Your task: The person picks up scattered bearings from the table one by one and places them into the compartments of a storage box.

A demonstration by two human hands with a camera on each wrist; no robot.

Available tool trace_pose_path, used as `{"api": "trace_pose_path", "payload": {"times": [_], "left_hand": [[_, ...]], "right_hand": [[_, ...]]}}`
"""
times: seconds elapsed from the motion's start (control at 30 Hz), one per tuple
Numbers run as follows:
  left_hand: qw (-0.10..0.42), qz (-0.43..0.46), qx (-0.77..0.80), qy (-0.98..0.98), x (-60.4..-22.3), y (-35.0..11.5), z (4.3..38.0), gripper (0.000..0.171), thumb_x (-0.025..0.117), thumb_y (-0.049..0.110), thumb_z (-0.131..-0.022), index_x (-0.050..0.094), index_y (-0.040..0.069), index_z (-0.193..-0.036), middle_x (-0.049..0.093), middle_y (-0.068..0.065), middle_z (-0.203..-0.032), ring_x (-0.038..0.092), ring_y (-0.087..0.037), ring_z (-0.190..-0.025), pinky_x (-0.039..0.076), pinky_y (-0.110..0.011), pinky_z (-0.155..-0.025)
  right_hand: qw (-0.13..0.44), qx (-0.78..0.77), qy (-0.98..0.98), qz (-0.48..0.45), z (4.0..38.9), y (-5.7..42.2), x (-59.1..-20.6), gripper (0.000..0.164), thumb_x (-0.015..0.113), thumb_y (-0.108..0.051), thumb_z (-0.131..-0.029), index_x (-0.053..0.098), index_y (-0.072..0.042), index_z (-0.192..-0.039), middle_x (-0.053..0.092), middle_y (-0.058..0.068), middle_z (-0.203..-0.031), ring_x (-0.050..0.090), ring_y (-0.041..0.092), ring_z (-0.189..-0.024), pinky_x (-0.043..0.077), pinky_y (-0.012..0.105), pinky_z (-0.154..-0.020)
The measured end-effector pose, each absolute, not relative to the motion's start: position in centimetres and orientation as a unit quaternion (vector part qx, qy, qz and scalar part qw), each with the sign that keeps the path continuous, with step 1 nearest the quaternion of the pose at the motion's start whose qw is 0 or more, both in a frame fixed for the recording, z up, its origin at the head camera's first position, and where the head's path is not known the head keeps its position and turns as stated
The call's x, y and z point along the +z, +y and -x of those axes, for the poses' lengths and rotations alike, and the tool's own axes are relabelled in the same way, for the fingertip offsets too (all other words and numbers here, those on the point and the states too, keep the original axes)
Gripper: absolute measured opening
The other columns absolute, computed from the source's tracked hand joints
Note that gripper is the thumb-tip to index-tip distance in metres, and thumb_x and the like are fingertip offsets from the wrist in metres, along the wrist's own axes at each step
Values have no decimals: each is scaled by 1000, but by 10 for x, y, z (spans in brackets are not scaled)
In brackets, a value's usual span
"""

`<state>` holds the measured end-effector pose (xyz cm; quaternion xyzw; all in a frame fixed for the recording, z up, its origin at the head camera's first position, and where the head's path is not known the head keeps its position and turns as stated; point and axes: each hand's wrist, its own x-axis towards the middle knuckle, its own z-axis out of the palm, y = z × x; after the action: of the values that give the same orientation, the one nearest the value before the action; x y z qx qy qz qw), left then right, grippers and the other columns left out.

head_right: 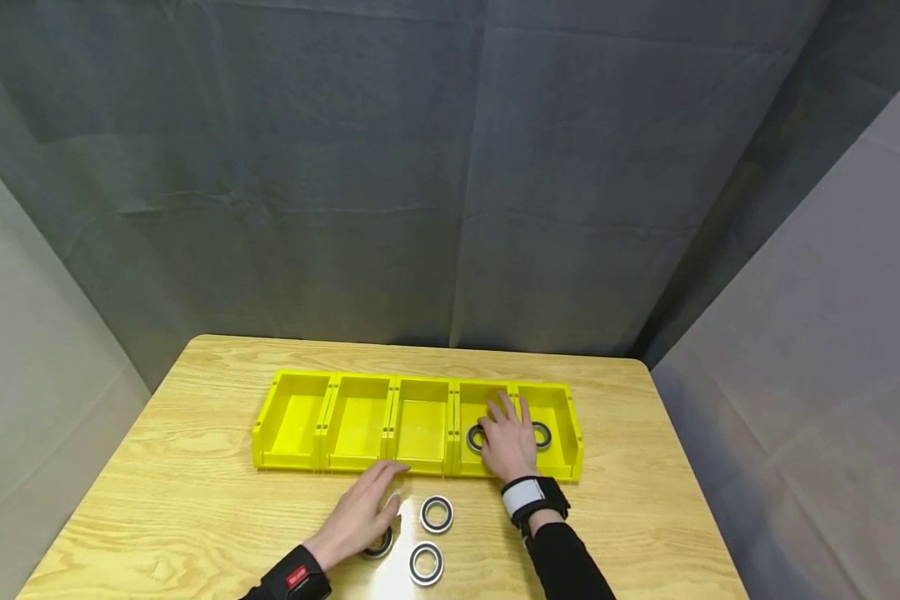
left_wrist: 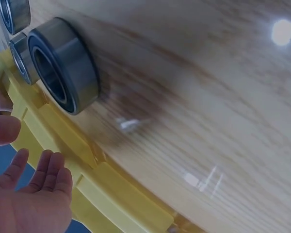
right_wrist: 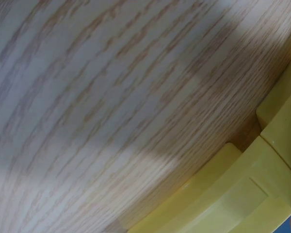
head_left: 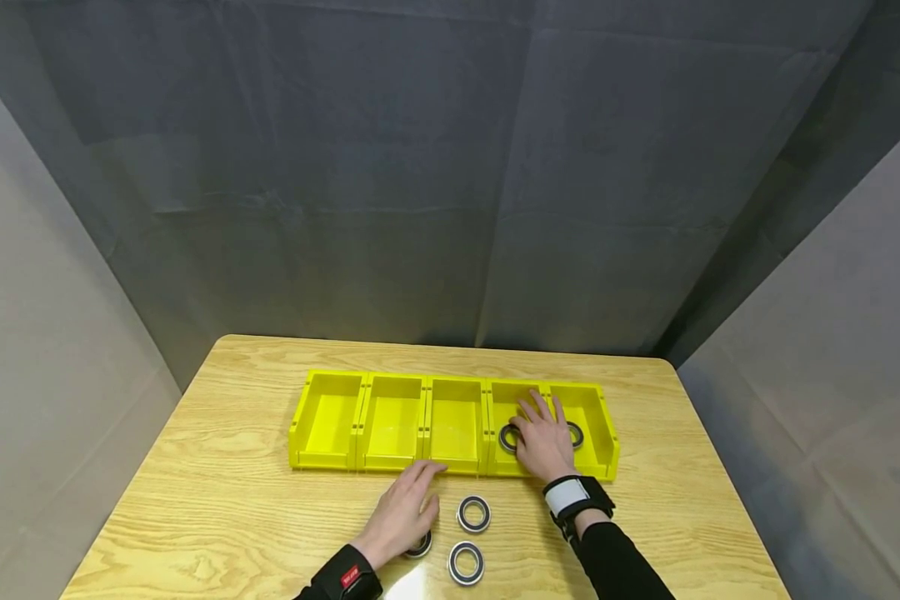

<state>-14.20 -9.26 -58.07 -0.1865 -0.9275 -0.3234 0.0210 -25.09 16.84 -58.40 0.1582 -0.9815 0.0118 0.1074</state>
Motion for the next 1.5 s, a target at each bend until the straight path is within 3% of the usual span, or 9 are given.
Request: {"api": "trace_pose_path", "payload": {"times": [0.57,0.8,1.5], "left_hand": [[34,171,-328,-928,-578,-98,142,44,64,10,-92,58,7,-135,61,-12,-134,60,-30,-123,55,-50,-99],[40,170,-324,-930,-579,-99,141,43,64,10,-91,59,7,-134,62,-12,-133,59,-29,-123,53,-50,-101],[43,176,-319,-930,-584,-99,136,40,63,10,-91,61,7,-131,63,-11,-129,60,-27,-121,54,-49,-99]], "right_hand": [[112,13,-981,-161,251,167,-580,24,69,-16,-88,77,-16,-111,63,9,-140,41,33,-146,25,58,-124],[105,19,-982,-156,249,168,-581,26,69,-15,-88,77,-15,-113,63,9,-141,39,32,-147,20,59,-125],[105,7,-982,-154,246,167,-583,25,69,-17,-88,77,-16,-112,67,8,-135,42,32,-144,24,59,-123]]}}
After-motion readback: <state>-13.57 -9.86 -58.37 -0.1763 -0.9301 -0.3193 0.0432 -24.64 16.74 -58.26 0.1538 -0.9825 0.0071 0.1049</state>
